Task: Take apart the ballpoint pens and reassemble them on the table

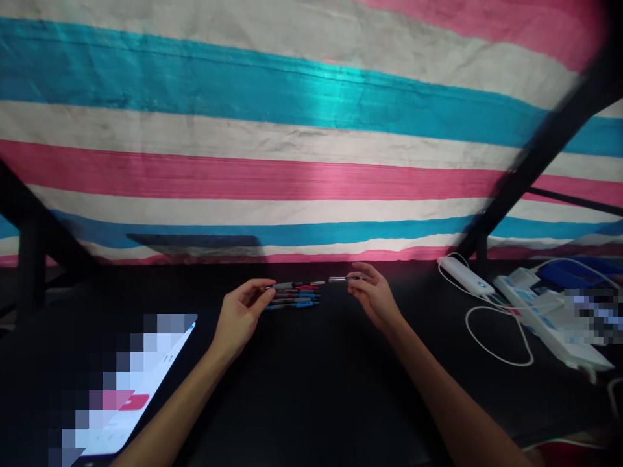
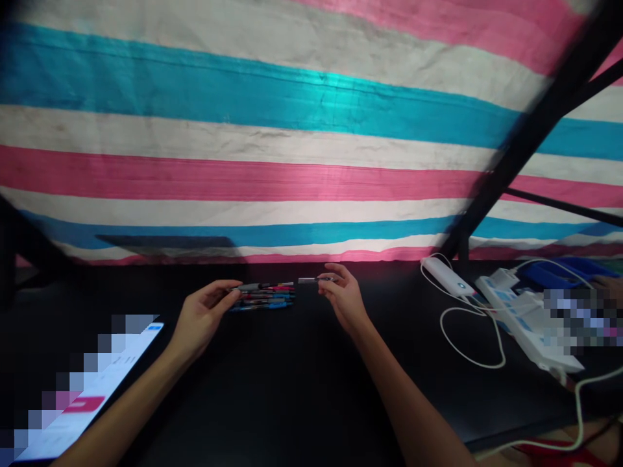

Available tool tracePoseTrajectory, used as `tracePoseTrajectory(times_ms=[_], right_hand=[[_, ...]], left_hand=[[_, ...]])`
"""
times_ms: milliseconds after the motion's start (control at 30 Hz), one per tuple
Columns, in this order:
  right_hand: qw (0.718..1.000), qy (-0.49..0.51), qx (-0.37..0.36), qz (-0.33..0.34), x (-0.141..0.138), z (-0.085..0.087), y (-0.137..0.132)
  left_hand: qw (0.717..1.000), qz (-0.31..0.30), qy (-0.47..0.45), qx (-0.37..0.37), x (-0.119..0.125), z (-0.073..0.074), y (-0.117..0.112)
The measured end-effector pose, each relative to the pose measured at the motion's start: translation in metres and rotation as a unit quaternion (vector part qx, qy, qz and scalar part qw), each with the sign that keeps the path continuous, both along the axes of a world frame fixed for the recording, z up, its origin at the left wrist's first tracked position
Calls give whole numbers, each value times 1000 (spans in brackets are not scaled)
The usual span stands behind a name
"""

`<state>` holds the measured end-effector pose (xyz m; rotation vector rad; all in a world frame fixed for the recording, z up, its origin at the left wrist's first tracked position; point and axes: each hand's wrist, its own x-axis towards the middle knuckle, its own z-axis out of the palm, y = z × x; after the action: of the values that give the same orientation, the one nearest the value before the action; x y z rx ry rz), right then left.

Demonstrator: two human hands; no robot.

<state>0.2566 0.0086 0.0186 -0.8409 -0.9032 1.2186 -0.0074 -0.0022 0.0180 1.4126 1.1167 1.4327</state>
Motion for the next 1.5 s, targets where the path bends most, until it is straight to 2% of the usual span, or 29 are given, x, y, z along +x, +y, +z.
tracePoseTrajectory(times_ms=[467,667,867,1033,1167,1400,1500], right_hand=[[1000,-5,-3,26,-7,2,-4],[997,-42,10,60,-21,-6,-9],[989,-128,49,46,-27,-13,-12],[984,-144,11,105,-26,-8,-16],[979,-126,17,162,-23,0,-18],[969,-222,-20,107,-22,-3,-14],[974,-196,30,110,-21,-3,-14]], left_hand=[[1000,-3,16,0,0,-2,1],[998,-52,45,-2,7,-11,-2],[995,-61,77,2,8,-16,-2],[997,-52,64,10,6,-12,0],[999,-34,37,12,4,-7,1],[998,-32,57,14,5,-9,1],[998,-32,55,17,6,-9,0]])
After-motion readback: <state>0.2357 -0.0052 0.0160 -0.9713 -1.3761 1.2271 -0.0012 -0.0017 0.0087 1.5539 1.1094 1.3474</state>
